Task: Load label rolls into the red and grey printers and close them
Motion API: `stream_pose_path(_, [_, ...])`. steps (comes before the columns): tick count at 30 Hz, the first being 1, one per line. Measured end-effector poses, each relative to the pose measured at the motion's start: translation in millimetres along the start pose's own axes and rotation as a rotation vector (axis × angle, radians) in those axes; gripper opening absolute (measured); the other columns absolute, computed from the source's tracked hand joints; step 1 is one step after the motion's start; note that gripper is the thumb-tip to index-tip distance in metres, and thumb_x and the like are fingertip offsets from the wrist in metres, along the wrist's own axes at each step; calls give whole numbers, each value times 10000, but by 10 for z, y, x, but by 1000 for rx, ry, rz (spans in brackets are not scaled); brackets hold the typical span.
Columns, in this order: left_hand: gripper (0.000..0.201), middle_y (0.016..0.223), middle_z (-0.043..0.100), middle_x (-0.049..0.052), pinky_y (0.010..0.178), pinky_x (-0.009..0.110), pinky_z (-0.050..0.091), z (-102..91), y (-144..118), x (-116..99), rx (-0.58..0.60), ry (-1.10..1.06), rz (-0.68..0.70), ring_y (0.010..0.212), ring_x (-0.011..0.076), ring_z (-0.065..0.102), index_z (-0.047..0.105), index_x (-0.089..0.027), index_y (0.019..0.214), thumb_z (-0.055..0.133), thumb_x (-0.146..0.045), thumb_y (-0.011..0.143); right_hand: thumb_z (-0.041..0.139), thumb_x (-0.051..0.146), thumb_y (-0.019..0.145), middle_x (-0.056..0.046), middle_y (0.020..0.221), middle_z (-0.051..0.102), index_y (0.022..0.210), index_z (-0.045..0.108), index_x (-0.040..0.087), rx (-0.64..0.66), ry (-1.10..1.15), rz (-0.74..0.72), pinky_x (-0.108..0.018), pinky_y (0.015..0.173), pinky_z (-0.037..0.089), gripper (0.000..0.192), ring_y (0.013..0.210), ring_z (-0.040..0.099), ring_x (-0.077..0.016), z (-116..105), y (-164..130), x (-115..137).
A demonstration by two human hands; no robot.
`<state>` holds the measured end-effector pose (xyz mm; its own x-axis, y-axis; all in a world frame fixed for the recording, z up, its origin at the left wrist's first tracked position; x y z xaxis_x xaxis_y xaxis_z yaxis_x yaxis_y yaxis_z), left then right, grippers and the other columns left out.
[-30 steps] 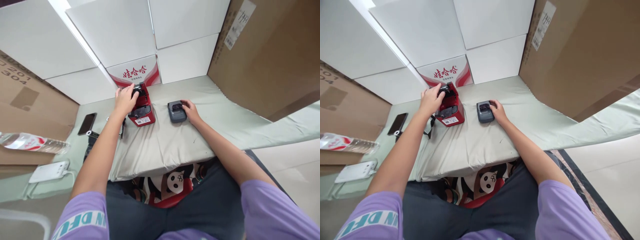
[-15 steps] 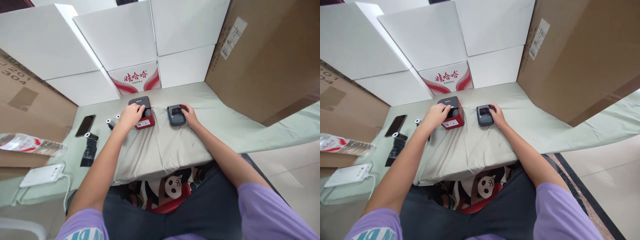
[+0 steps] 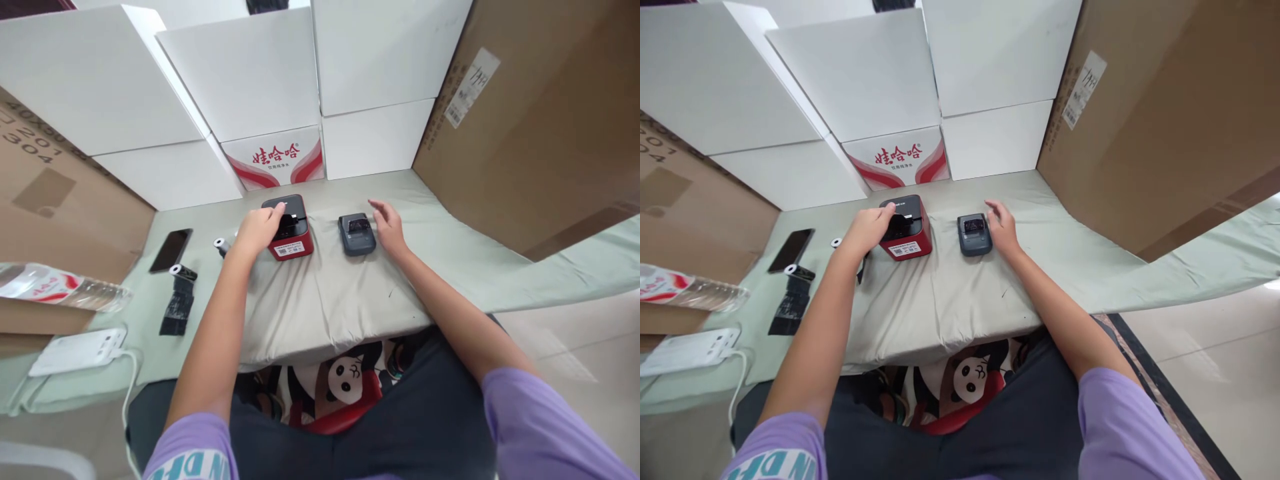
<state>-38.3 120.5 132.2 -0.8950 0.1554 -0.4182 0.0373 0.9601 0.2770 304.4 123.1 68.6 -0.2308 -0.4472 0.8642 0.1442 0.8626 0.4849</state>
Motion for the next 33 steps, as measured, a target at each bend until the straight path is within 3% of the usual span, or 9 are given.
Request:
stream_pose_path(3, [602, 880, 784, 105, 898, 377, 519, -31, -28, 120, -14, -172, 41, 939, 279, 719, 773, -192, 852, 354, -589, 1022, 493, 480, 1010, -67, 1412, 686, 1271, 682, 305, 57, -75, -282, -454, 1231, 417, 366, 1385, 594, -255, 158, -63, 837])
stream_pose_path(6, [526, 1192, 782, 108, 1086, 366, 475, -74, -127, 73, -160, -312, 219, 1170, 244, 694, 778, -184, 1055, 343, -479, 1046, 430, 435, 1045, -59, 1415, 691, 1326, 667, 305, 163, -53, -382, -440, 1227, 431, 390, 1383, 602, -246, 653, -150, 1264])
stream_pose_path(8, [521, 1300, 745, 118, 1187, 385, 408, -60, -203, 50, -262, -317, 286, 1269, 230, 651, 756, -173, 1153, 320, -443, 1064, 416, 443, 1048, -69, 1442, 674, 1349, 659, 283, 217, -73, -382, -450, 1227, 435, 418, 1392, 595, -252, 1075, -151, 1251])
stream_pose_path(10, [521, 1332, 726, 123, 1231, 410, 367, -7, -254, 47, -319, -290, 301, 1304, 227, 627, 726, -171, 1230, 303, -436, 1078, 398, 483, 1048, -88, 1440, 673, 1352, 657, 261, 231, -92, -344, -471, 1225, 437, 457, 1392, 592, -267, 1437, -100, 1082])
stream_pose_path(13, [542, 1336, 713, 130, 1203, 422, 407, 65, -306, 63, -345, -258, 298, 1307, 230, 616, 700, -184, 1272, 259, -442, 1092, 379, 550, 1045, -108, 1385, 700, 1304, 679, 256, 235, -97, -324, -499, 1213, 442, 493, 1356, 609, -287, 1754, -45, 831])
stream_pose_path(19, [512, 1331, 688, 140, 1150, 426, 439, 72, -430, 123, -389, -183, 251, 1299, 263, 598, 690, -196, 1284, 284, -442, 1091, 339, 536, 1062, -103, 1337, 703, 1226, 700, 287, 256, -80, -405, -542, 1247, 390, 468, 1420, 539, -289, 1784, -218, 715])
stream_pose_path(25, [469, 1177, 721, 122, 1042, 433, 451, 119, -501, 125, -360, -128, 158, 1136, 283, 633, 743, -224, 1123, 313, -407, 1086, 303, 518, 1070, -115, 1312, 688, 1289, 667, 292, 258, -147, -398, -527, 1211, 425, 481, 1368, 560, -289, 1803, -343, 642])
stream_pose_path(33, [423, 1090, 705, 133, 939, 459, 420, 157, -499, 89, -436, -75, 112, 1058, 311, 603, 708, -227, 1015, 327, -395, 1088, 351, 486, 1052, -110, 1360, 680, 1264, 683, 294, 217, -171, -419, -538, 1224, 411, 439, 1364, 566, -301, 1826, -351, 609])
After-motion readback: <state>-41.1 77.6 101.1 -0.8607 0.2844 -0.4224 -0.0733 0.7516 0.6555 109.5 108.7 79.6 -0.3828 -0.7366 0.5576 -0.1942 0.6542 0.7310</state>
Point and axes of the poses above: each hand's wrist, its own y-axis towards the middle knuckle, its own z-axis out of the palm, x = y × z, the point moved 9 cm from there along y, towards the middle knuckle
